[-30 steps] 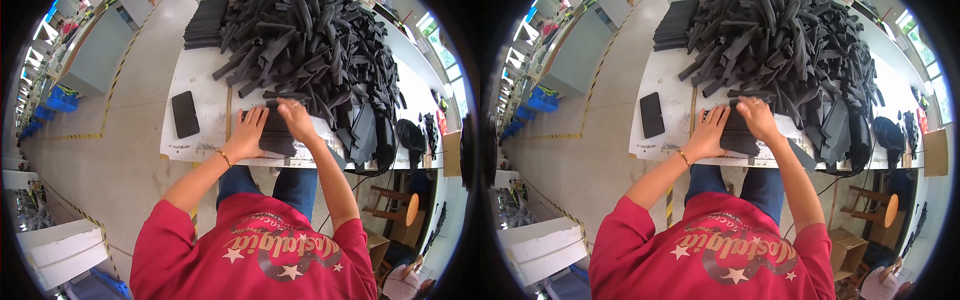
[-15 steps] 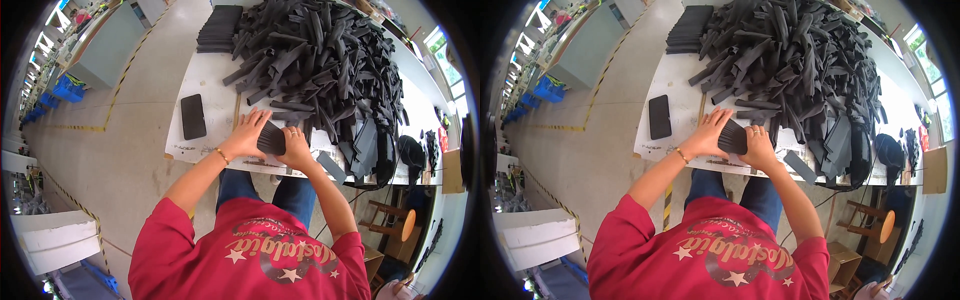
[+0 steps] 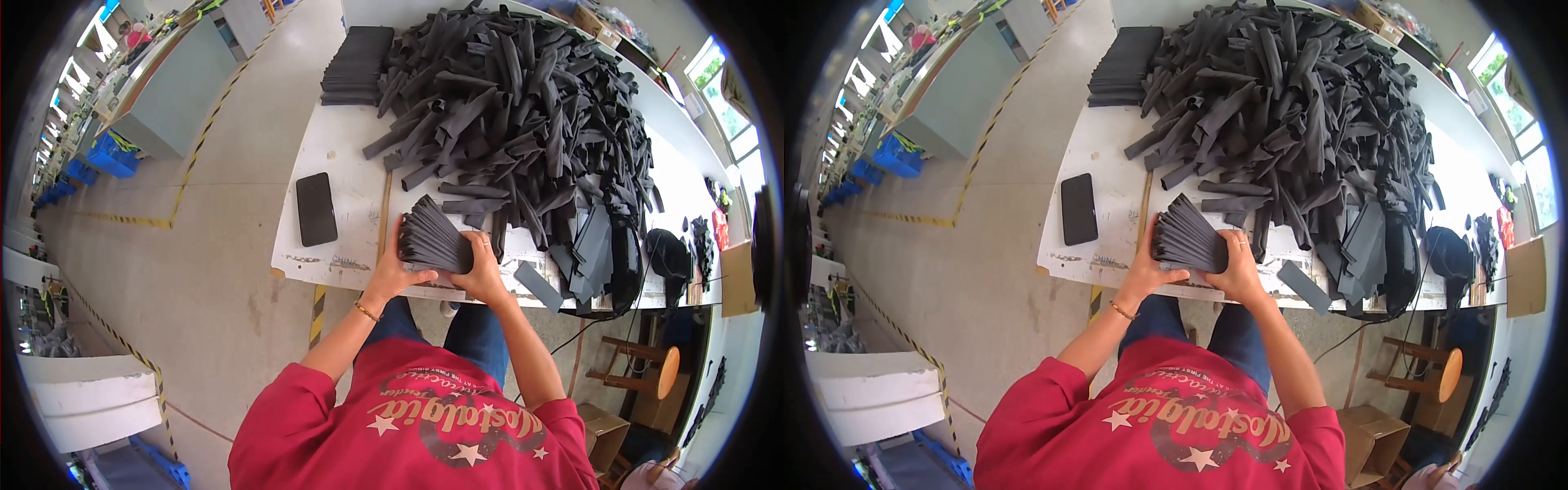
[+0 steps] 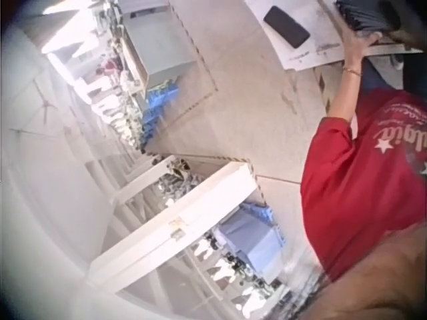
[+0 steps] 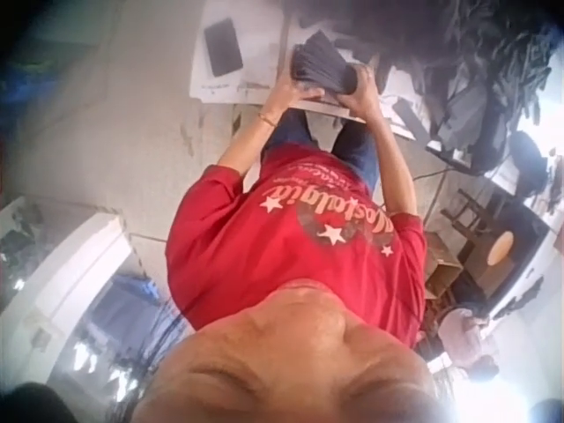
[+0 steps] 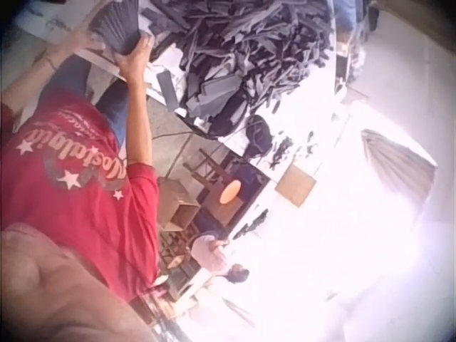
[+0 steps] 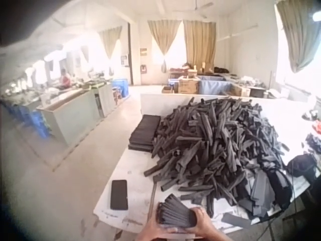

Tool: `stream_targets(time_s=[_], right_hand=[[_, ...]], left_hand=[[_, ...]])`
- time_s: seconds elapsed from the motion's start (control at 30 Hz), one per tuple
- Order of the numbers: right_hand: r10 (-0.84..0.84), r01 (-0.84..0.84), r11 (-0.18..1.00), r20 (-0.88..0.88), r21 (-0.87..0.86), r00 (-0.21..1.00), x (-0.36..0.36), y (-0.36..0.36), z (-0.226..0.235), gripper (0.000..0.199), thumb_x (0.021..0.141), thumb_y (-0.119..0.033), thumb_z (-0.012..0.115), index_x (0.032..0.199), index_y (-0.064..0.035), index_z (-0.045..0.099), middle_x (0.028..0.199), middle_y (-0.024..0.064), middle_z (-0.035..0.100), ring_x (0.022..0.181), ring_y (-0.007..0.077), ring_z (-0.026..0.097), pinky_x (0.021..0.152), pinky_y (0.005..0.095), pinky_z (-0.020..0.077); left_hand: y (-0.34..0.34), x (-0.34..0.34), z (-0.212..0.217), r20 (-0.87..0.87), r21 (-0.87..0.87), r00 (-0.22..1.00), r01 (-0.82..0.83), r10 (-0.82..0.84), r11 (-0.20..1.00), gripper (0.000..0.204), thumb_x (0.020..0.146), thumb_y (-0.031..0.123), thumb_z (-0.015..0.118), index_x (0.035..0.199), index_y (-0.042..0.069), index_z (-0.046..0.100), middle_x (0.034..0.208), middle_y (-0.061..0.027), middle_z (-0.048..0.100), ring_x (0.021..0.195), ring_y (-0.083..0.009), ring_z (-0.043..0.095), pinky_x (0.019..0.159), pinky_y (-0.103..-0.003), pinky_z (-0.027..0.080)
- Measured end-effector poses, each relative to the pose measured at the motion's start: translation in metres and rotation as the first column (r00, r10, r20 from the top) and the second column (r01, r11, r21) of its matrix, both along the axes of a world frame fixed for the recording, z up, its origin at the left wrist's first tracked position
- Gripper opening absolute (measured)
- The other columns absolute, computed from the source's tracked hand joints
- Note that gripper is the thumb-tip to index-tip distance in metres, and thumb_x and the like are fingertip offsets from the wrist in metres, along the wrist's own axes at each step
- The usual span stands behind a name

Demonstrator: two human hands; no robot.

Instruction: Inspecting small black rectangular foam components and organizing them into neat stacks on a workbench.

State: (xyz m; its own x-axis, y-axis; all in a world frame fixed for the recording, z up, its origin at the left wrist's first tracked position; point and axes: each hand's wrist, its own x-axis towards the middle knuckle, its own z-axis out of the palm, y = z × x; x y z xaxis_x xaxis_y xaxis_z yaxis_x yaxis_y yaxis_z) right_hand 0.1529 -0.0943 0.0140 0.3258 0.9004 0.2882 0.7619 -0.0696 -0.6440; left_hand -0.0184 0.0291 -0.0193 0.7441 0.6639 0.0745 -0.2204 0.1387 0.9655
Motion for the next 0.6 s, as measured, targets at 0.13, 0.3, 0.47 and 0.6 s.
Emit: stream_targets(time_s=[0.13, 0.3, 0.47, 0.6], right_hand=[[0.074, -0.078, 0.997, -0.327, 0.003, 0.942, -0.009, -0.004, 0.018, 0.076, 0.065, -0.025, 0.083, 0.125, 0.0002, 0.045, 0.115, 0.0174, 0.051, 0.112, 0.0310, 0.051, 0.098, 0.0376, 0.0406], [0.239, -0.194, 0.969, -0.380, 0.153, 0.893, -0.003, 0.003, 0.019, 0.088, 0.064, -0.025, 0.086, 0.135, -0.0021, 0.040, 0.125, 0.0186, 0.048, 0.120, 0.0323, 0.046, 0.104, 0.0387, 0.0363], [0.092, -0.063, 0.930, 0.062, -0.363, 0.994, 0.024, -0.012, 0.041, 0.088, 0.067, -0.016, 0.084, 0.141, -0.0022, 0.038, 0.144, 0.0223, 0.040, 0.130, 0.0393, 0.042, 0.109, 0.0438, 0.0343], [-0.018, 0.029, 0.996, -0.135, 0.079, 0.991, 0.043, -0.010, 0.144, 0.068, 0.088, -0.025, 0.069, 0.143, 0.0017, 0.038, 0.146, 0.0221, 0.040, 0.137, 0.0345, 0.037, 0.113, 0.0386, 0.0289]], left_hand=[[0.001, 0.002, 0.008, -0.024, 0.191, 0.997, 0.079, -0.075, 0.978, 0.126, 0.058, 0.020, 0.094, 0.151, 0.003, 0.011, 0.142, -0.0117, 0.039, 0.130, -0.0217, 0.042, 0.110, -0.035, 0.035], [-0.004, 0.024, 0.020, -0.061, 0.492, 0.998, 0.055, -0.029, 0.869, 0.099, 0.059, 0.021, 0.093, 0.136, 0.003, 0.033, 0.126, -0.0089, 0.052, 0.111, -0.0183, 0.053, 0.099, -0.034, 0.043], [-0.018, 0.043, 0.005, 0.017, 0.258, 0.999, -0.031, 0.027, 0.966, 0.106, 0.060, 0.011, 0.091, 0.138, 0.005, 0.018, 0.125, -0.0126, 0.050, 0.117, -0.0216, 0.052, 0.101, -0.035, 0.043], [-0.023, 0.052, 0.023, 0.046, 0.349, 0.998, -0.048, 0.034, 0.936, 0.108, 0.062, 0.009, 0.089, 0.140, 0.004, 0.014, 0.128, -0.0131, 0.049, 0.121, -0.0225, 0.050, 0.104, -0.036, 0.041]])
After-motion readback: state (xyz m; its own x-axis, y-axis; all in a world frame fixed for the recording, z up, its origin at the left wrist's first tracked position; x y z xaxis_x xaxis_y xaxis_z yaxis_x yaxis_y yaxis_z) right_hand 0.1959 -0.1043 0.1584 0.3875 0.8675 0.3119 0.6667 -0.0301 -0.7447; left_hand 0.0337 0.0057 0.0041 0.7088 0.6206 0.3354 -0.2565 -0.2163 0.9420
